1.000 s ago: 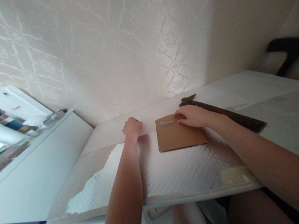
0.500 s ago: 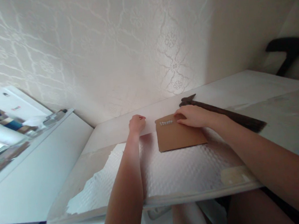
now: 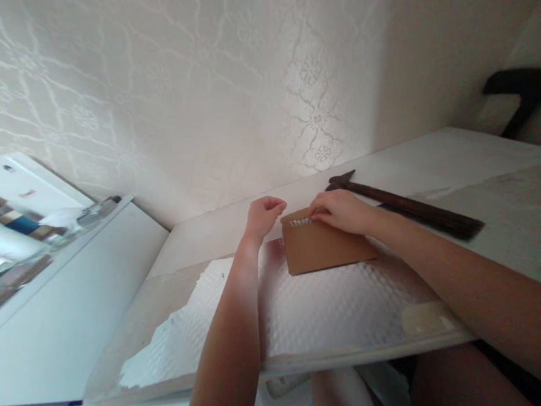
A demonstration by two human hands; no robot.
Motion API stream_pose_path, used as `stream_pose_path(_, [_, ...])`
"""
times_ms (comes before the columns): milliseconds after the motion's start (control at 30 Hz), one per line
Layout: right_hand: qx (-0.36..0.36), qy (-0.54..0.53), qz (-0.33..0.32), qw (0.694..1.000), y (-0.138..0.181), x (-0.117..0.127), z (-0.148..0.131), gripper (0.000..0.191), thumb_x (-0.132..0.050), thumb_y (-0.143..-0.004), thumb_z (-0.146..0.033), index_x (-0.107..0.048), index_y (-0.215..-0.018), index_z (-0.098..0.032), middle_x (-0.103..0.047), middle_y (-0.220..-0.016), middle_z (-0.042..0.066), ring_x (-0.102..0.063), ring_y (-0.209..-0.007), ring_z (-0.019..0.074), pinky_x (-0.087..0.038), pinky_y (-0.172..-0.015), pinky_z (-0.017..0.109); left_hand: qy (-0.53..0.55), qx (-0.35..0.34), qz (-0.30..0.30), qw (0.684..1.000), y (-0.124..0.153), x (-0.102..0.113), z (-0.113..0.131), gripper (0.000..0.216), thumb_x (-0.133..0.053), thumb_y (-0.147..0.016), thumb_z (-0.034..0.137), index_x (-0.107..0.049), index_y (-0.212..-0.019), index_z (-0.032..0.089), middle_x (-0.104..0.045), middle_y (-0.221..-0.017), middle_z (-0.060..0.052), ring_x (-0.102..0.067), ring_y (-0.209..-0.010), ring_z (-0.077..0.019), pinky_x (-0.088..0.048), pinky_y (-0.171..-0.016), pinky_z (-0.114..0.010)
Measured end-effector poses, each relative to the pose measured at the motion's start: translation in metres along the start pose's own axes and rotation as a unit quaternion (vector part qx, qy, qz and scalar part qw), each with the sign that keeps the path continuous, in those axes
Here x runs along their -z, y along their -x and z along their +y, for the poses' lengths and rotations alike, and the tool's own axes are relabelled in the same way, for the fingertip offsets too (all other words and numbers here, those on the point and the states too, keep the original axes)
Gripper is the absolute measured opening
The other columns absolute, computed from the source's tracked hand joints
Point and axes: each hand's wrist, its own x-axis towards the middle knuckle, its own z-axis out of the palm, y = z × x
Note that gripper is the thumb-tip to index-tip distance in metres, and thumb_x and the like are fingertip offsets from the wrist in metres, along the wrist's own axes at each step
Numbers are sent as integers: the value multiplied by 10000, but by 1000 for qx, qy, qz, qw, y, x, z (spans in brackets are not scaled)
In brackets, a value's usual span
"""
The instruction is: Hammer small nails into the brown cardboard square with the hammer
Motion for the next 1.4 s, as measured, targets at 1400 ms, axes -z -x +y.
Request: stream_pose_path(1400, [-18,-10,66,998,-1,-6,1,263,-453,-855,-178,-679,-989,-167,-695,-974,74,-618,-900,201,-431,-799,291,125,1,-88,988,12,-16,14,158,-702,-610,252,-648,-695,130,-630,-681,-10,-535,-632,-96,-396,-629,-240])
